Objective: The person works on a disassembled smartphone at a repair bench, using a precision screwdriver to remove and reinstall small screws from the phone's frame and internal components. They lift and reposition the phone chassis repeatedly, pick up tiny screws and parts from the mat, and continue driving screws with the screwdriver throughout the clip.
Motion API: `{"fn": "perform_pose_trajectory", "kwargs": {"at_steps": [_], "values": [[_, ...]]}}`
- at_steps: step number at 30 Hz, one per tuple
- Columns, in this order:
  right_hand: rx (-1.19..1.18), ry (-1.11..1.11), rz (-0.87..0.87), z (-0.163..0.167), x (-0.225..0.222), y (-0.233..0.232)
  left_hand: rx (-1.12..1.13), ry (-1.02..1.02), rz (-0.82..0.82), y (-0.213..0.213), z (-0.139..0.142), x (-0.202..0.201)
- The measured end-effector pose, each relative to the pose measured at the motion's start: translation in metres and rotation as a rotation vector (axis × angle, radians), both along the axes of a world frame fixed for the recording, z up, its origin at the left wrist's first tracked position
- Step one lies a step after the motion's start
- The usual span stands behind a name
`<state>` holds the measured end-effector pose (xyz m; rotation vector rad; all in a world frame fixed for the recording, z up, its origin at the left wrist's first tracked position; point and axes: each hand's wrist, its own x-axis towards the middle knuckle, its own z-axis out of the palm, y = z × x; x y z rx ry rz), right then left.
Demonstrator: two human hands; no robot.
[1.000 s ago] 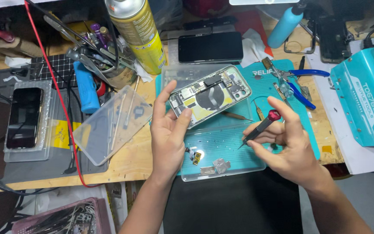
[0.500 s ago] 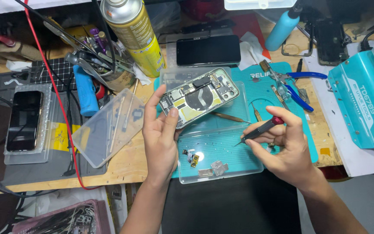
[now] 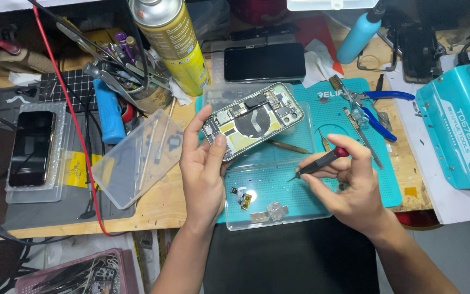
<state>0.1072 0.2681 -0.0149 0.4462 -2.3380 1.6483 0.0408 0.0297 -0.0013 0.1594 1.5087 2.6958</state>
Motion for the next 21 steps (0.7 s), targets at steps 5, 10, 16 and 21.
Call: {"fn": "perform_pose_trajectory", "kwargs": {"at_steps": [5,10,16,21], "values": [[0.016,0.01,-0.119,0.002,-0.001,0.006,0.012,0.0,0.008,-0.001,0.001,0.001],[-0.036,0.008,-0.079,0.004,0.0,0.002,0.001,0.009,0.017,-0.001,0.002,0.001],[-0.018,0.029,0.01,0.005,-0.007,-0.01,-0.017,0.009,0.016,0.0,0.003,0.003],[-0.012,-0.001,0.026,0.003,-0.011,-0.016,-0.002,0.021,0.024,-0.001,0.003,0.003]]}}
